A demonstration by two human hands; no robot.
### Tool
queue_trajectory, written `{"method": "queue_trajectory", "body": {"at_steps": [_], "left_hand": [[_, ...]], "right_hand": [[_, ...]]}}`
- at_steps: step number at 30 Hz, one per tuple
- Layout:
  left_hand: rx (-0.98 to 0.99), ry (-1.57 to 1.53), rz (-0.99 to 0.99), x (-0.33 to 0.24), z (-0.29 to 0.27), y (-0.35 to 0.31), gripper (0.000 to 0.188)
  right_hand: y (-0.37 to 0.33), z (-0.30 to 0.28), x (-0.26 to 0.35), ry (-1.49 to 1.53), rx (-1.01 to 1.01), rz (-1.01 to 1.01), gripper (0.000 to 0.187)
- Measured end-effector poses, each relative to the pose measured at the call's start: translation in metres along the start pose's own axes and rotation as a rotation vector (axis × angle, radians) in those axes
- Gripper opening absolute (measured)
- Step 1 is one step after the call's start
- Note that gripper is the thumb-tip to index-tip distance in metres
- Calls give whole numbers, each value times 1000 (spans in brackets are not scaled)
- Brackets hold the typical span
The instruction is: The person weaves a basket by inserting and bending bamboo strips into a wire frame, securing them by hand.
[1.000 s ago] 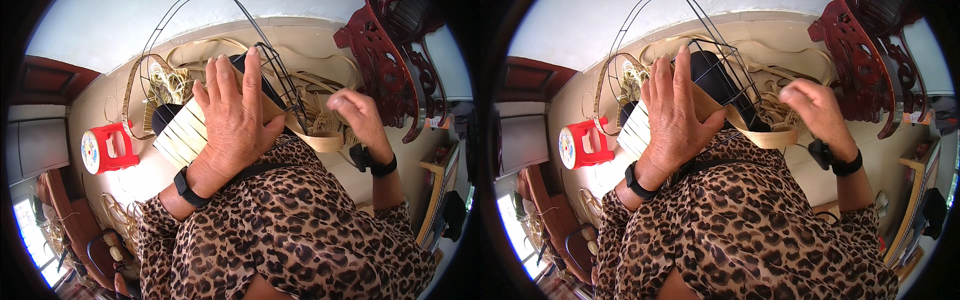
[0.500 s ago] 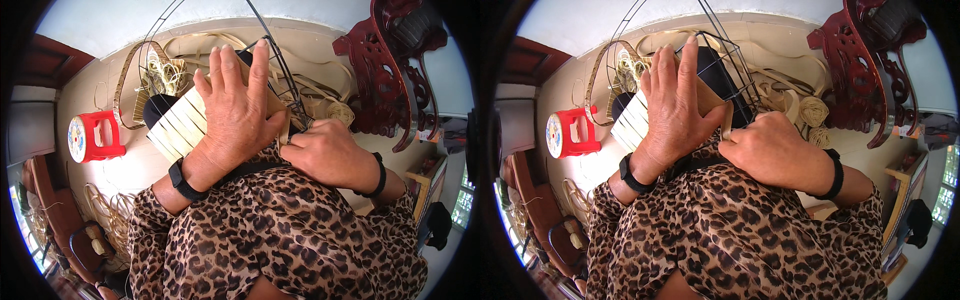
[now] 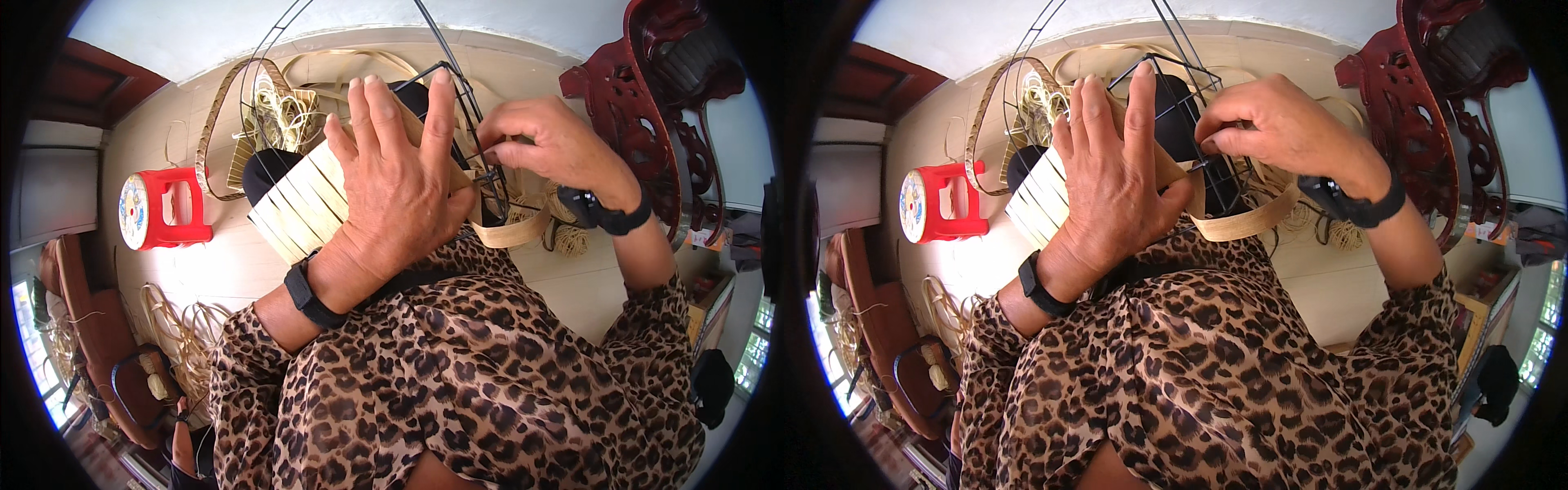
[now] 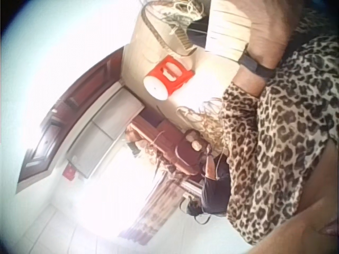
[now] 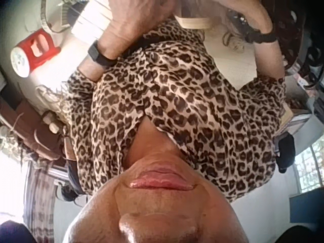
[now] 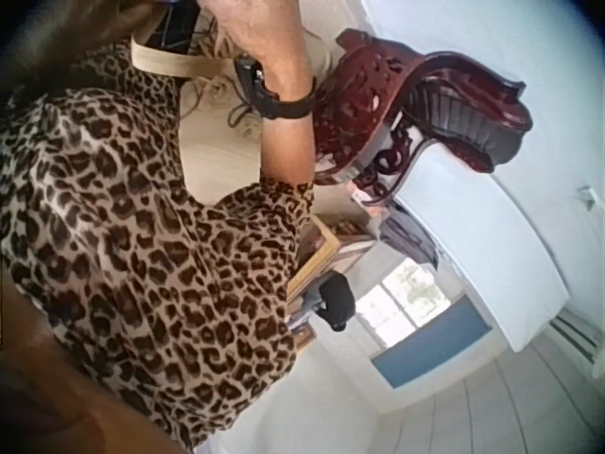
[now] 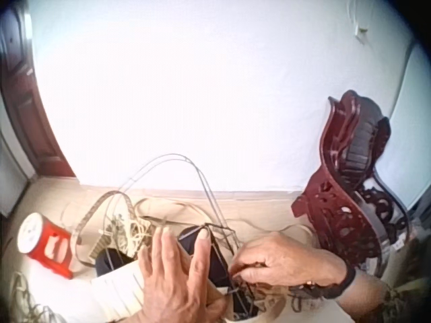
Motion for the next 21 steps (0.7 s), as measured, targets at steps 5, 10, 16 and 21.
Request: {"method": "queue_trajectory", "body": {"at_steps": [5, 10, 16, 21], "left_hand": [[-69, -111, 36, 3, 1, -4, 98], [-79, -108, 28, 7, 3, -6, 99], [-98, -128, 6, 8, 5, -7, 98], [-147, -148, -24, 8, 9, -5, 96]], "right_hand": [[28, -2, -9, 191, 316, 70, 18], [48, -1, -3, 87, 539, 232, 21], [58, -6, 4, 218, 640, 435, 26], [61, -7, 3, 348, 646, 514, 31]]}}
Point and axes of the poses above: each hand's wrist, its own y-axis towards the middle knuckle, its own z-axis out of the palm, x = y × z, the point moved 1 cm from there along y, towards the middle knuckle, and after that the axes turned 7 degrees about y, right-handed, at the moved point
